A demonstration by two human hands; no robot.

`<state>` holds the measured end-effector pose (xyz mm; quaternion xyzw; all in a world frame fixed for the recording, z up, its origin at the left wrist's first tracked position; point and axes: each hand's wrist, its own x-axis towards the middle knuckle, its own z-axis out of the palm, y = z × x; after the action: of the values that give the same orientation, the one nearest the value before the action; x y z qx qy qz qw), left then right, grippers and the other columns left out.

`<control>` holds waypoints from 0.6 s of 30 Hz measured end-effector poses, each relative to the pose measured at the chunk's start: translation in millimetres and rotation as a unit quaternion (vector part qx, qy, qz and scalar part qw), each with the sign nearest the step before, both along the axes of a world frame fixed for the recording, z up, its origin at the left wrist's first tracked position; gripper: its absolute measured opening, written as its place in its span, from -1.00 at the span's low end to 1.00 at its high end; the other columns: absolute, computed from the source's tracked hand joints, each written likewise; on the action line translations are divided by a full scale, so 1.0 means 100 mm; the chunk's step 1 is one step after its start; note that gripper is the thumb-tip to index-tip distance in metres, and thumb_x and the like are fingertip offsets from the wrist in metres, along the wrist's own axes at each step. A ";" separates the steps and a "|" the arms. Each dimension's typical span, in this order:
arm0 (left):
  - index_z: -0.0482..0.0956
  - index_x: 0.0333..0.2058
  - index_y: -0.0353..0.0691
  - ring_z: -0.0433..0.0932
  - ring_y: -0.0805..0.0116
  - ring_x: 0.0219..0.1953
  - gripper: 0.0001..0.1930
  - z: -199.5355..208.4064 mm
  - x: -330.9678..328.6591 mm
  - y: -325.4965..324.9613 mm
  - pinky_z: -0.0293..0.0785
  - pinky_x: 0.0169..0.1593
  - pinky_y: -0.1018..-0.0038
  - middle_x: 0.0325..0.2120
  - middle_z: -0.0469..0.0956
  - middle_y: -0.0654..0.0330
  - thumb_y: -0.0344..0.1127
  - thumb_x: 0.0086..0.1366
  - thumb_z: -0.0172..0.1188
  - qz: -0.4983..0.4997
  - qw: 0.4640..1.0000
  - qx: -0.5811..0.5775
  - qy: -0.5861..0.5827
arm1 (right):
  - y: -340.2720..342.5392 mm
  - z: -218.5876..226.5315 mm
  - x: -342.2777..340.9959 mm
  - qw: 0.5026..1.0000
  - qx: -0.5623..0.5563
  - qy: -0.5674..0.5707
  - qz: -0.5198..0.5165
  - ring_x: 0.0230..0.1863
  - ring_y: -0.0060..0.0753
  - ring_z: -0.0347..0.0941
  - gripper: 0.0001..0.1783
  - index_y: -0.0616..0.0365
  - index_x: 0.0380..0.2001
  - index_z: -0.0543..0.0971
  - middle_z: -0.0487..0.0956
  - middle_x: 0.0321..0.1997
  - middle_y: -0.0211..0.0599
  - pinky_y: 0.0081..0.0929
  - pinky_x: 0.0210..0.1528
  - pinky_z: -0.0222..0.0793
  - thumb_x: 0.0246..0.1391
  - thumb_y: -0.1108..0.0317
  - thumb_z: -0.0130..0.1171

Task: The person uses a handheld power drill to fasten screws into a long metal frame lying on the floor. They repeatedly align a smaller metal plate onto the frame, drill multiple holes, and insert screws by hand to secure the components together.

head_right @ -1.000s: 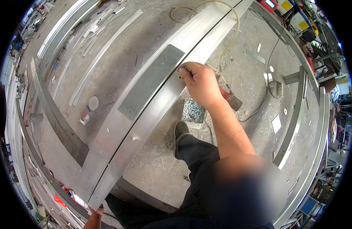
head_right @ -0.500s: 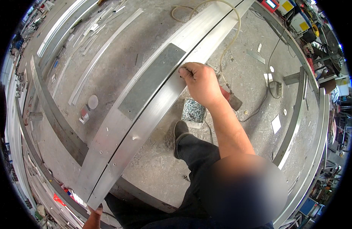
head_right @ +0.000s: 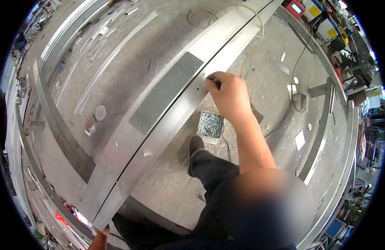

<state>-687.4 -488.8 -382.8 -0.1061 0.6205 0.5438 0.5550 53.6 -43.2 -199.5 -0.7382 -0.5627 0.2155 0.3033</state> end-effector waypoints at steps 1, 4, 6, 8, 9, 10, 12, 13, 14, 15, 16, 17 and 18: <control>0.53 0.17 0.00 0.57 0.22 0.14 -0.54 0.02 0.02 0.00 0.53 0.20 0.23 0.11 0.61 0.29 0.09 0.46 -0.01 -0.003 1.000 -0.003 -0.002 | -0.02 -0.01 0.02 0.998 0.012 -0.057 0.031 -0.33 -0.05 0.62 -0.81 0.24 -0.26 0.70 0.67 -0.38 -0.09 -0.25 -0.20 0.52 0.17 0.33 0.29; 0.54 0.15 0.00 0.58 0.22 0.12 -0.54 0.03 0.10 0.06 0.54 0.18 0.22 0.09 0.62 0.30 0.09 0.44 0.01 -0.016 1.000 0.002 -0.006 | -0.06 -0.05 0.08 0.973 0.084 -0.200 0.082 -0.30 0.01 0.61 -0.84 0.23 -0.32 0.70 0.66 -0.35 -0.13 -0.19 -0.17 0.54 0.10 0.34 0.33; 0.53 0.17 0.00 0.58 0.20 0.14 -0.53 0.05 0.13 0.06 0.54 0.18 0.21 0.10 0.61 0.30 0.09 0.44 0.00 -0.025 0.999 0.019 0.009 | -0.02 -0.06 0.03 0.952 0.179 -0.239 0.068 -0.29 0.02 0.59 -0.85 0.22 -0.35 0.70 0.65 -0.34 -0.16 -0.15 -0.17 0.54 0.06 0.35 0.35; 0.52 0.19 -0.01 0.57 0.19 0.15 -0.52 0.05 0.16 0.05 0.53 0.19 0.20 0.11 0.61 0.30 0.08 0.45 -0.01 -0.035 0.999 0.034 0.023 | 0.00 -0.03 -0.03 0.981 0.159 -0.114 0.017 -0.35 -0.13 0.63 -0.86 0.24 -0.32 0.70 0.68 -0.38 -0.17 -0.29 -0.22 0.54 0.11 0.38 0.32; 0.51 0.20 -0.01 0.57 0.18 0.16 -0.52 0.04 0.17 0.05 0.53 0.19 0.20 0.12 0.60 0.30 0.08 0.45 -0.01 -0.041 0.998 0.040 0.030 | 0.00 -0.01 -0.07 0.995 0.099 -0.009 -0.013 -0.37 -0.17 0.64 -0.85 0.24 -0.31 0.70 0.69 -0.39 -0.17 -0.32 -0.23 0.54 0.12 0.38 0.31; 0.51 0.21 -0.02 0.56 0.18 0.17 -0.51 0.01 0.20 0.05 0.53 0.19 0.19 0.12 0.60 0.30 0.08 0.45 -0.01 -0.045 0.997 0.047 0.037 | 0.00 0.00 -0.08 0.994 0.037 0.096 -0.042 -0.38 -0.22 0.64 -0.85 0.25 -0.29 0.70 0.69 -0.40 -0.16 -0.36 -0.25 0.54 0.13 0.39 0.30; 0.49 0.22 0.00 0.55 0.16 0.18 -0.50 -0.01 0.18 0.03 0.52 0.21 0.18 0.14 0.58 0.24 0.08 0.43 0.03 -0.046 0.997 0.050 0.036 | 0.02 -0.11 -0.06 0.992 0.029 0.118 -0.021 -0.40 -0.32 0.65 -0.82 0.28 -0.25 0.69 0.71 -0.41 -0.12 -0.41 -0.27 0.53 0.16 0.38 0.27; 0.48 0.23 0.01 0.55 0.15 0.19 -0.49 -0.05 0.17 0.04 0.51 0.22 0.17 0.15 0.58 0.22 0.08 0.42 0.05 -0.044 0.997 0.051 0.033 | 0.03 -0.15 -0.05 0.994 0.028 0.106 -0.010 -0.40 -0.31 0.65 -0.82 0.28 -0.25 0.69 0.70 -0.41 -0.12 -0.40 -0.26 0.53 0.16 0.37 0.28; 0.48 0.24 0.02 0.54 0.14 0.20 -0.48 -0.07 0.13 0.02 0.51 0.23 0.17 0.16 0.57 0.19 0.09 0.41 0.07 -0.043 0.998 0.049 0.026 | 0.03 -0.18 -0.04 0.995 0.026 0.096 0.000 -0.39 -0.30 0.66 -0.82 0.28 -0.25 0.69 0.70 -0.41 -0.12 -0.39 -0.26 0.53 0.16 0.37 0.28; 0.47 0.25 0.03 0.53 0.13 0.21 -0.47 -0.07 0.08 0.01 0.50 0.24 0.16 0.17 0.56 0.16 0.09 0.40 0.10 -0.043 0.998 0.048 0.018 | 0.04 -0.18 -0.05 0.995 0.032 0.094 0.006 -0.39 -0.29 0.66 -0.82 0.28 -0.26 0.68 0.71 -0.41 -0.11 -0.38 -0.25 0.53 0.16 0.37 0.28; 0.46 0.26 0.04 0.53 0.12 0.22 -0.46 -0.09 0.03 0.00 0.49 0.25 0.16 0.18 0.55 0.13 0.09 0.39 0.12 -0.042 0.998 0.048 0.012 | 0.04 -0.19 -0.05 0.995 0.038 0.092 0.012 -0.39 -0.28 0.66 -0.82 0.28 -0.26 0.68 0.71 -0.41 -0.11 -0.38 -0.25 0.54 0.16 0.36 0.28; 0.46 0.27 0.05 0.52 0.11 0.23 -0.45 -0.11 -0.01 0.00 0.49 0.26 0.15 0.19 0.54 0.10 0.09 0.38 0.14 -0.043 0.998 0.049 0.005 | 0.04 -0.19 -0.05 0.995 0.045 0.089 0.018 -0.39 -0.27 0.66 -0.82 0.28 -0.27 0.68 0.71 -0.41 -0.11 -0.37 -0.25 0.54 0.16 0.36 0.29; 0.45 0.28 0.06 0.52 0.10 0.23 -0.44 -0.12 -0.04 -0.03 0.48 0.26 0.15 0.20 0.53 0.08 0.09 0.37 0.16 -0.042 0.998 0.048 0.001 | 0.02 -0.17 -0.06 0.996 0.038 0.081 0.021 -0.38 -0.27 0.66 -0.82 0.28 -0.27 0.68 0.71 -0.40 -0.11 -0.37 -0.24 0.54 0.15 0.37 0.29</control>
<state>-691.5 -491.6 -394.5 -0.0528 0.5978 0.5497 0.5810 47.9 -41.1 -216.1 -0.6945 -0.5589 0.2598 0.3712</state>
